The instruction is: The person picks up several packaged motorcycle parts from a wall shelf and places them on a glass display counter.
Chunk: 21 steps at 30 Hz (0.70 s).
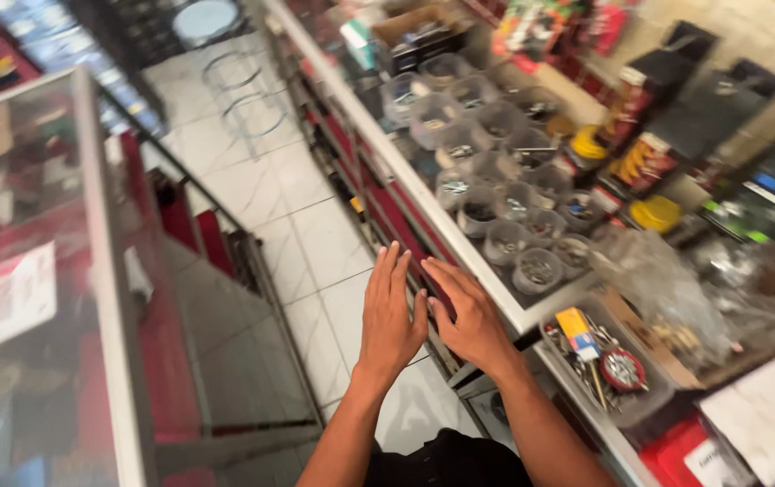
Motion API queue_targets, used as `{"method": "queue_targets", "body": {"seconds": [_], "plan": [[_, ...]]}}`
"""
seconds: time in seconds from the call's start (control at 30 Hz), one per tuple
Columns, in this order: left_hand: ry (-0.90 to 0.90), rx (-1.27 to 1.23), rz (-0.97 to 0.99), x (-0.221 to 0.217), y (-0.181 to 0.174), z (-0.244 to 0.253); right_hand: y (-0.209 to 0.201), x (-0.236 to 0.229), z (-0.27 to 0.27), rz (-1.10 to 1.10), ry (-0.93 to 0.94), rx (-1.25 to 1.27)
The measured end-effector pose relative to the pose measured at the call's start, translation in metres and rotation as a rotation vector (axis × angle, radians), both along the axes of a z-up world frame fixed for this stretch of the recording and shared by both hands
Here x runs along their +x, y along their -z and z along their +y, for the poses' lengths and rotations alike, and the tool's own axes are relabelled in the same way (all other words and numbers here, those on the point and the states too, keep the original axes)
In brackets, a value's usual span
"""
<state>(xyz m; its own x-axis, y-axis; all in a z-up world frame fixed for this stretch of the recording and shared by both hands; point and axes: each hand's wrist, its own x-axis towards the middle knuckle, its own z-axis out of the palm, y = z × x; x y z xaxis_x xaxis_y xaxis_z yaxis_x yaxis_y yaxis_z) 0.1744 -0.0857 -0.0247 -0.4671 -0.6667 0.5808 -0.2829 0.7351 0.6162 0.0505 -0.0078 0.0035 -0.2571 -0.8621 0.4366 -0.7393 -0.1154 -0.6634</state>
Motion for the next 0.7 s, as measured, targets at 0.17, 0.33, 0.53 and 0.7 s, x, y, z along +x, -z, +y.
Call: {"method": "queue_targets", "body": {"seconds": [0.17,0.33,0.53,0.7], "plan": [[0.172,-0.002,0.043,-0.009,-0.009,0.003,-0.006,0.004,0.021,-0.009,0.176,0.010],[0.329,0.043,0.061,-0.018,-0.010,0.010,-0.009,0.008,0.043,0.014,0.300,-0.039],[0.539,0.113,0.092,-0.031,-0.007,0.025,-0.009,0.019,0.075,-0.011,0.511,-0.044],[0.675,0.086,0.079,-0.046,-0.007,0.043,-0.011,0.020,0.104,0.003,0.650,-0.081]]}}
